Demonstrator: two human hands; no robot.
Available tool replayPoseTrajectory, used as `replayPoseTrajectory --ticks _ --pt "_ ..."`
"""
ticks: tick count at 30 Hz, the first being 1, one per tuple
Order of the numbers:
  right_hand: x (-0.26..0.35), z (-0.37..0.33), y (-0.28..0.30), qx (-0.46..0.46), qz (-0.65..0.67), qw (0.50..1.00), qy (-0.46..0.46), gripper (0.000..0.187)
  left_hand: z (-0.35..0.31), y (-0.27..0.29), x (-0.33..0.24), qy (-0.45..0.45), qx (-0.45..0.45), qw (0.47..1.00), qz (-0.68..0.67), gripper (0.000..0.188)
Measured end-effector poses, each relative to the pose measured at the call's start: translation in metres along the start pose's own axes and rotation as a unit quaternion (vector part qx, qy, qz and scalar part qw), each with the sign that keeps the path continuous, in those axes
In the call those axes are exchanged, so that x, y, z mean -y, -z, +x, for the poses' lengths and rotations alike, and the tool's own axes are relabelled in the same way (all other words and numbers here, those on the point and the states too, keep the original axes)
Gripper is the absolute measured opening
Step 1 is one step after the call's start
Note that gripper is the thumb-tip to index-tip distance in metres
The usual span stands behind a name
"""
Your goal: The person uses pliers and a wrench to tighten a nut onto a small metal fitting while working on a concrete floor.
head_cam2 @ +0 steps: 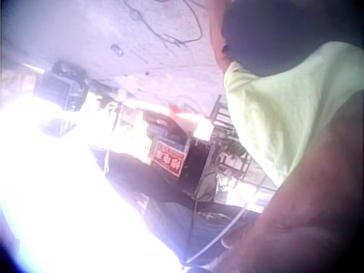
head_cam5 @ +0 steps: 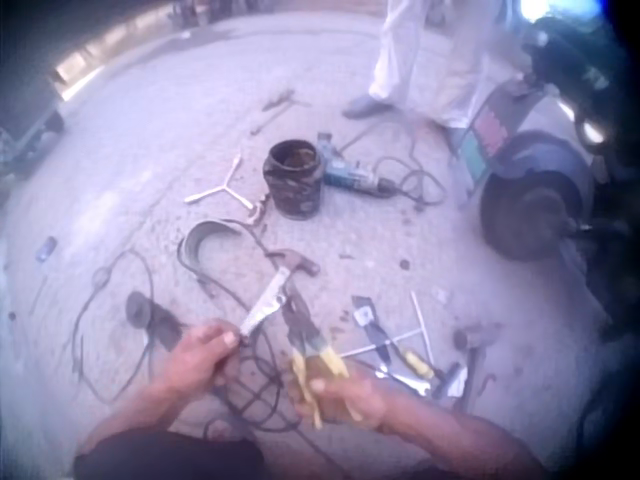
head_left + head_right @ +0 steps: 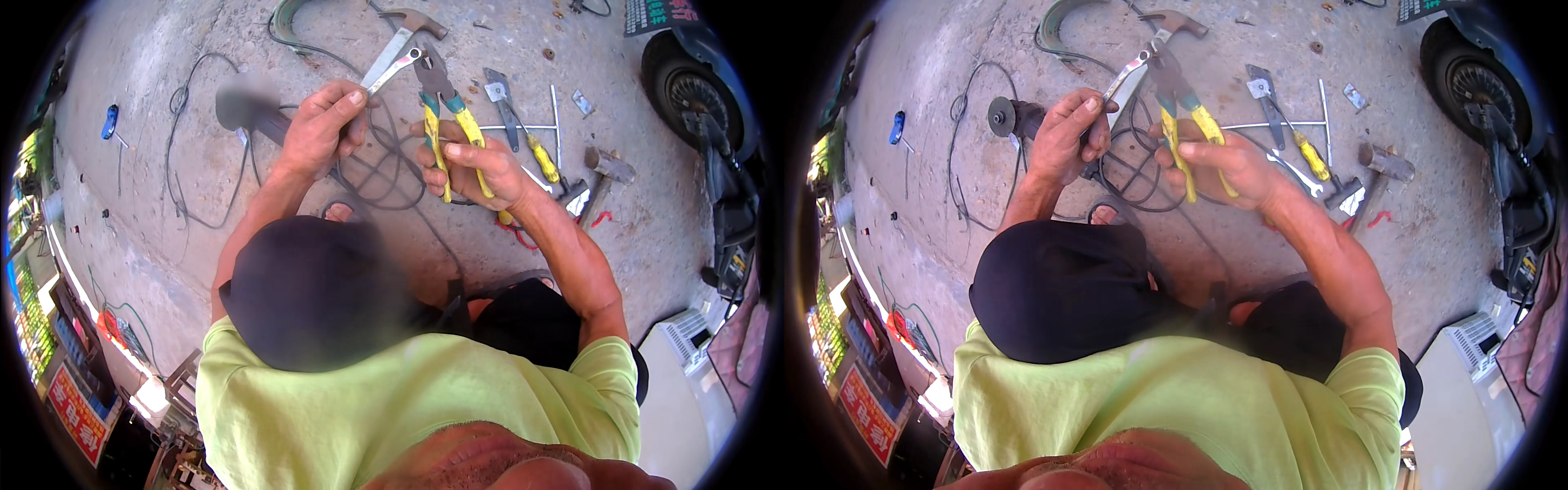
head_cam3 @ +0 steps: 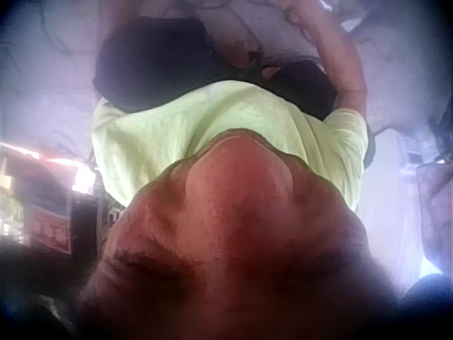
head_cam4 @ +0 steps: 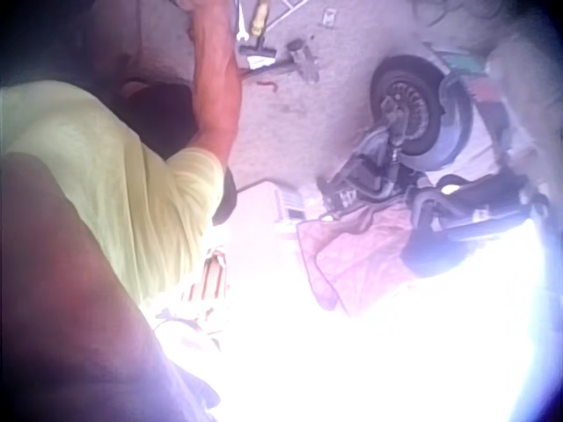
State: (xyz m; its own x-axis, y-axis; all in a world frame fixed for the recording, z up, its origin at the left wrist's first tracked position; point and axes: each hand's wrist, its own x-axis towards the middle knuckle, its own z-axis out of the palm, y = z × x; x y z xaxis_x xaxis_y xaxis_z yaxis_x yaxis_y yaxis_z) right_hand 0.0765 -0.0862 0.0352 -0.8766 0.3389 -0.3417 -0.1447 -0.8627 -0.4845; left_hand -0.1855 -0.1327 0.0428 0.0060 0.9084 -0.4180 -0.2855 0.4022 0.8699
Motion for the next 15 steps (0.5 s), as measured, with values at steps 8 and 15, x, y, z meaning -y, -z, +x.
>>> replayPoseTrajectory --ticks 8,15 --pt "-0.003 0.003 -0.004 0.0 0.015 1.0 0.001 0.061 -0.003 -0.01 0.012 0.009 -0.008 1.0 -0.023 0.028" --pt "-0.013 0.008 0.009 0.004 0.008 1.0 0.024 0.051 -0.004 -0.029 0.026 0.049 0.007 0.992 -0.119 0.03"
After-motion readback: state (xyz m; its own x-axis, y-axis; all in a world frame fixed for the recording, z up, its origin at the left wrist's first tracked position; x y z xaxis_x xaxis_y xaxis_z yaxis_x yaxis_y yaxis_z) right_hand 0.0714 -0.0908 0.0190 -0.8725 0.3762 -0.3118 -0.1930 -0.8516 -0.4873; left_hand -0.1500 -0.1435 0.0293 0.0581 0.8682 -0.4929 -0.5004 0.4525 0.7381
